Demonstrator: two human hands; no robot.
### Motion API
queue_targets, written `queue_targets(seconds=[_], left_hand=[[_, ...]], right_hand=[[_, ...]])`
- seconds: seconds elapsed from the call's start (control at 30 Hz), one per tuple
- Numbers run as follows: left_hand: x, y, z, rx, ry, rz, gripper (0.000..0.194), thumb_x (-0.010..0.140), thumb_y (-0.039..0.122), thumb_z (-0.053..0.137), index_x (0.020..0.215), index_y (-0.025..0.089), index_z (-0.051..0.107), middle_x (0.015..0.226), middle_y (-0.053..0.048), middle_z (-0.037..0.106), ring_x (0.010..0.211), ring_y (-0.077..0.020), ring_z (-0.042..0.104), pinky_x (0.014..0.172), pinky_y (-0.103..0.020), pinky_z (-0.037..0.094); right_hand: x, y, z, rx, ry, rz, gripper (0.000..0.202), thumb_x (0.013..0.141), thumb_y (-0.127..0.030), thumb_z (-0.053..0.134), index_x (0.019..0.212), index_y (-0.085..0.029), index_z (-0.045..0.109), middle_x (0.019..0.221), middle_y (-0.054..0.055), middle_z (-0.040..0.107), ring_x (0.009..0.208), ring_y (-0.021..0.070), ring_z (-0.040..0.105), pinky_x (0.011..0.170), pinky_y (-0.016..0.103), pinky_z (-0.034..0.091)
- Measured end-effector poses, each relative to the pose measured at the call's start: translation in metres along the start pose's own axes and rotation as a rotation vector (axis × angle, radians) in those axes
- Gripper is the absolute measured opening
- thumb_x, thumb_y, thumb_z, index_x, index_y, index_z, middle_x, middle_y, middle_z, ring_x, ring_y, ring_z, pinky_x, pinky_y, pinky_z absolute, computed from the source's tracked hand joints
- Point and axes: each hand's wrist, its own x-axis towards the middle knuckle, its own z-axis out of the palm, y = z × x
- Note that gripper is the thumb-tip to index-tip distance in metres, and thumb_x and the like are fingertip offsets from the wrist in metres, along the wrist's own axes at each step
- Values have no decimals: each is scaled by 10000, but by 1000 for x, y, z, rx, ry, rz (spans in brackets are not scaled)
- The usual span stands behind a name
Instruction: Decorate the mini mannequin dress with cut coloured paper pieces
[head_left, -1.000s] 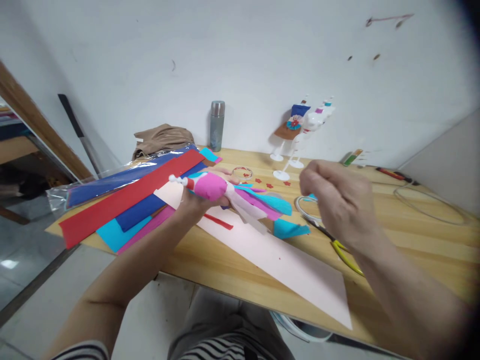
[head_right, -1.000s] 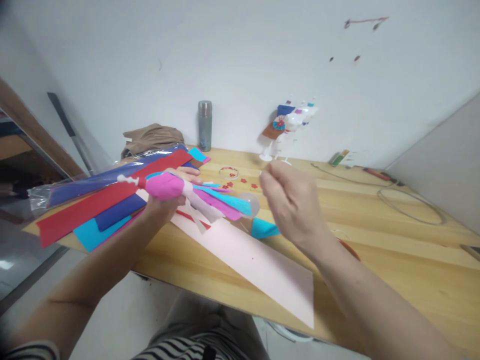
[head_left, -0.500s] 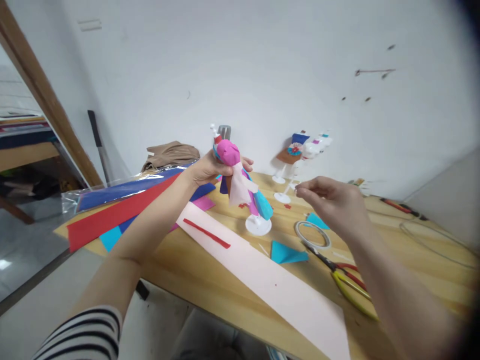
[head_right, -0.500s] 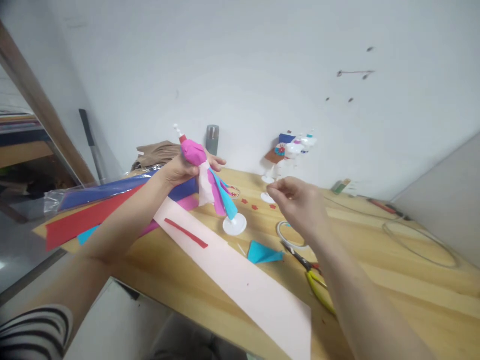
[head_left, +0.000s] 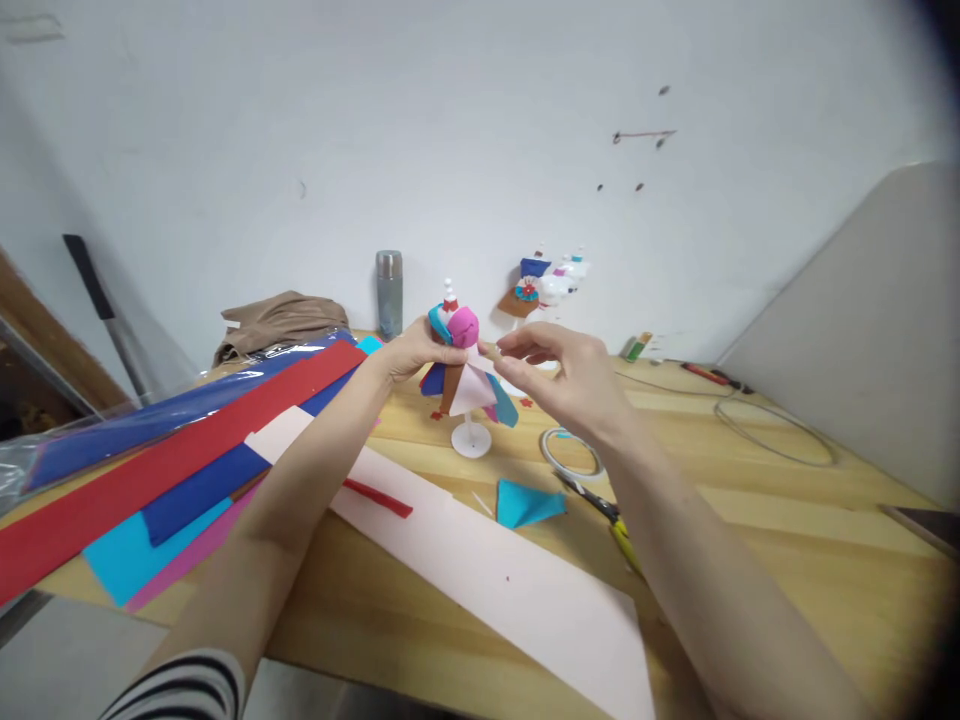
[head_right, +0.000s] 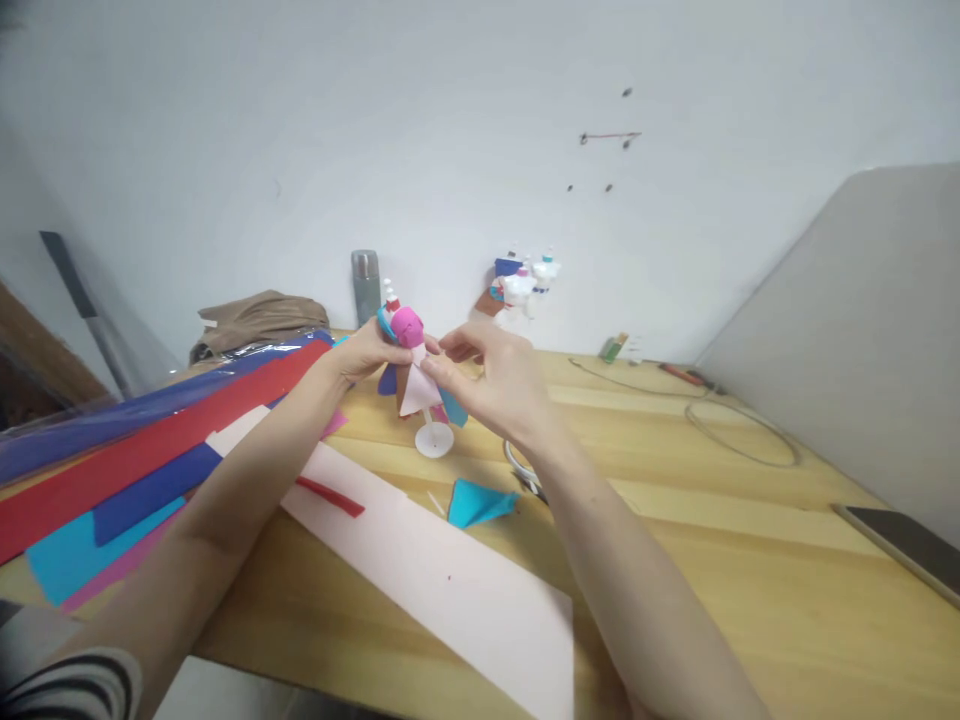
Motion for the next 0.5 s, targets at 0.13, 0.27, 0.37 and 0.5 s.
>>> queue_targets(seconds=[0.13, 0.27, 0.37, 0.5], left_hand=[[3, -9, 5, -135, -13, -2, 343, 590, 273, 921, 866, 140, 767, 882, -89, 775, 814, -200, 717, 822, -334, 562], [7, -15, 5, -168, 15, -4, 362, 576, 280, 932, 848, 133, 743, 861, -72, 765, 795, -193, 712, 822, -331, 556], [10, -19, 5, -176, 44, -2, 403, 554, 308, 945, 832, 139, 708, 829, -43, 750, 771, -192, 698, 803, -333, 549], [14, -22, 5, -141, 50, 17, 424, 579, 321, 937, 878, 138, 699, 826, -18, 733, 772, -182, 685, 782, -308, 535]], right_hand=[[3, 7, 6, -71, -1, 66, 157, 771, -364, 695, 740, -211, 673, 741, 45, 717, 676, 199, 644, 675, 346, 484], [7, 19, 8, -97, 0, 122, 223, 791, -313, 655, 607, -209, 584, 587, 10, 614, 560, 153, 539, 552, 293, 384], [9, 25, 8, -59, -14, 153, 270, 801, -360, 648, 595, -205, 569, 562, 6, 598, 545, 144, 510, 527, 283, 359], [10, 29, 10, 4, -34, 142, 264, 815, -416, 633, 671, -195, 628, 609, 20, 636, 589, 161, 559, 548, 288, 406]])
